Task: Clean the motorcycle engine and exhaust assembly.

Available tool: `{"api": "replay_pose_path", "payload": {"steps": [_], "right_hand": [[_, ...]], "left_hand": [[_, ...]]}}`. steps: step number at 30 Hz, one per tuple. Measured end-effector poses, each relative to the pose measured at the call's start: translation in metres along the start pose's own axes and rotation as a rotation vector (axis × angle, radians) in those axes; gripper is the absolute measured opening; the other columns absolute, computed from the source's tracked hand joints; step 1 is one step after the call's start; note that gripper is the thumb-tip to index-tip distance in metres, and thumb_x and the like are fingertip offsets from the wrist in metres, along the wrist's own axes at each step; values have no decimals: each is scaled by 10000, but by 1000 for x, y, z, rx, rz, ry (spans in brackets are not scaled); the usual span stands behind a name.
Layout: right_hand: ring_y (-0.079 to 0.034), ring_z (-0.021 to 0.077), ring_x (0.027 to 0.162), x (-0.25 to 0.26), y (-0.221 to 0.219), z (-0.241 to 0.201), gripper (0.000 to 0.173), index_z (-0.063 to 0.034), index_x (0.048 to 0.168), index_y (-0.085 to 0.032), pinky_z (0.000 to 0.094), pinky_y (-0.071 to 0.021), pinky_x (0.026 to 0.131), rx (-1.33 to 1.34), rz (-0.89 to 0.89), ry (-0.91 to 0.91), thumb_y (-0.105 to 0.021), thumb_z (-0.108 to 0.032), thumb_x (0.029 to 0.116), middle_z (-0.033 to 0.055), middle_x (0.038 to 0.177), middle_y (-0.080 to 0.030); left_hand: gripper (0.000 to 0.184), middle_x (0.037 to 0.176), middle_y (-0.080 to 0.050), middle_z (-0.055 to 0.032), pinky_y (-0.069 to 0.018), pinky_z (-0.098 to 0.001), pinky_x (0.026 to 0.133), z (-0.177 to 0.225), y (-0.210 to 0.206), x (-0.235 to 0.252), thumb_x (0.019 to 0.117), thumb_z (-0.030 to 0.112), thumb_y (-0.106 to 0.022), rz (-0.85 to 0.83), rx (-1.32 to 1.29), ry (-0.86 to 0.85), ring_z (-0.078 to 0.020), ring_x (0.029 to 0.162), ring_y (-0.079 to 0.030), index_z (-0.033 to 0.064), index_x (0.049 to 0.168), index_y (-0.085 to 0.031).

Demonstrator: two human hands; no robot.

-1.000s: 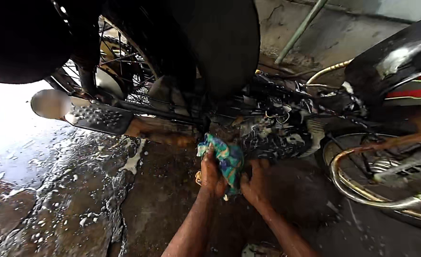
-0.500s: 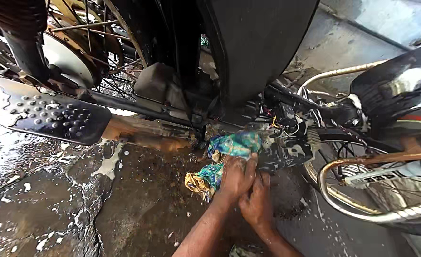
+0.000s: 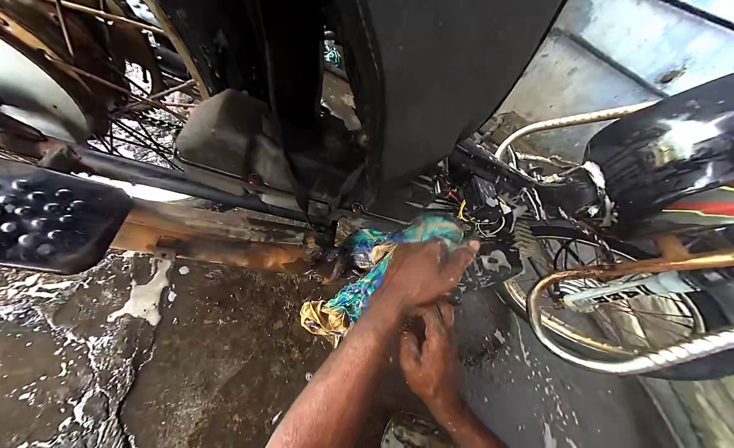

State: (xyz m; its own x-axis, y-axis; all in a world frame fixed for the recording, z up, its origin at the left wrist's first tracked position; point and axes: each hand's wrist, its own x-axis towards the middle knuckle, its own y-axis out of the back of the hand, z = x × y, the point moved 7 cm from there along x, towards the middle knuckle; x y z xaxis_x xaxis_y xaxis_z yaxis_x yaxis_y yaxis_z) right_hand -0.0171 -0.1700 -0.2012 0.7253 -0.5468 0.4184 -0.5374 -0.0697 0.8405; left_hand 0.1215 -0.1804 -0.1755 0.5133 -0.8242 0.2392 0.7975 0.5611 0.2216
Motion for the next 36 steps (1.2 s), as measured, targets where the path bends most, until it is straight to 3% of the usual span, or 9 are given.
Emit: {"api": "replay_pose_path", "payload": {"steps": [2, 5, 7, 15, 21, 26, 29, 33, 36], "right_hand": [[-635, 267, 1055, 0, 0, -1, 280, -73, 995, -714, 439, -553, 860, 7, 6, -3, -572, -217, 802, 127, 1094, -652], [-636, 283, 1059, 1, 0, -4, 285, -59, 1003, -718, 433, -555, 869, 15, -2, -25, -581, -202, 798, 138, 1102, -655], [-636, 293, 1066, 0, 0, -3, 294, -54, 1008, -721, 439, -555, 875, 25, -7, -33, -586, -196, 788, 145, 1113, -655], [-666, 286, 1018, 1, 2, -4, 280, -51, 1006, -729, 451, -584, 802, 55, 15, -38, -612, -178, 785, 149, 1097, -669], [-664, 286, 1034, 5, 2, -1, 260, -67, 994, -741, 441, -580, 838, 96, 5, -60, -629, -179, 787, 138, 1109, -676], [-667, 297, 1065, 3, 2, 1, 302, -53, 1029, -749, 465, -573, 870, 132, 31, -50, -631, -192, 789, 150, 1117, -688], [-669, 249, 1026, 3, 2, 3, 267, -82, 988, -748, 415, -582, 835, 176, 46, -36, -621, -186, 777, 113, 1088, -686], [-664, 246, 1052, 2, 1, 2, 247, -102, 966, -756, 402, -578, 861, 169, 68, -63, -620, -197, 783, 103, 1098, -692], [-661, 279, 1054, 0, 0, 0, 260, -95, 970, -759, 432, -575, 850, 137, 53, -73, -614, -200, 781, 125, 1111, -683]], "left_hand": [[651, 862, -691, -192, -555, -601, 811, 6, 5, 18, 1036, 586, -442, -102, 67, 10, -351, 876, -701, -9, 946, -690], [730, 1107, -707, -232, -514, -651, 941, 12, 4, 31, 1033, 660, -382, -280, 156, 164, -392, 1088, -680, 12, 1188, -681], [728, 1186, -690, -236, -497, -676, 947, 12, -3, 32, 1013, 673, -437, -352, 232, 250, -413, 1137, -662, 30, 1297, -627], [656, 1095, -714, -217, -516, -649, 944, 6, -5, 12, 1004, 638, -508, -105, 238, 313, -396, 1082, -684, 32, 1183, -683], [674, 1191, -699, -206, -499, -646, 982, -6, -8, 30, 1010, 655, -469, -143, 248, 327, -376, 1154, -664, 61, 1266, -659], [665, 1185, -706, -202, -507, -663, 943, 0, -14, 19, 1022, 653, -418, 25, 332, 406, -391, 1141, -671, 79, 1229, -683], [674, 1272, -682, -195, -490, -658, 991, -4, -14, 16, 1038, 646, -370, -48, 356, 382, -371, 1212, -646, 99, 1327, -639], [619, 1251, -679, -187, -497, -600, 1012, 1, -9, 30, 1012, 594, -522, -180, 306, 332, -327, 1191, -649, 73, 1329, -625], [685, 1239, -682, -197, -506, -642, 960, 7, -6, 28, 1011, 659, -447, -301, 445, 386, -361, 1174, -657, 87, 1359, -593]]}}
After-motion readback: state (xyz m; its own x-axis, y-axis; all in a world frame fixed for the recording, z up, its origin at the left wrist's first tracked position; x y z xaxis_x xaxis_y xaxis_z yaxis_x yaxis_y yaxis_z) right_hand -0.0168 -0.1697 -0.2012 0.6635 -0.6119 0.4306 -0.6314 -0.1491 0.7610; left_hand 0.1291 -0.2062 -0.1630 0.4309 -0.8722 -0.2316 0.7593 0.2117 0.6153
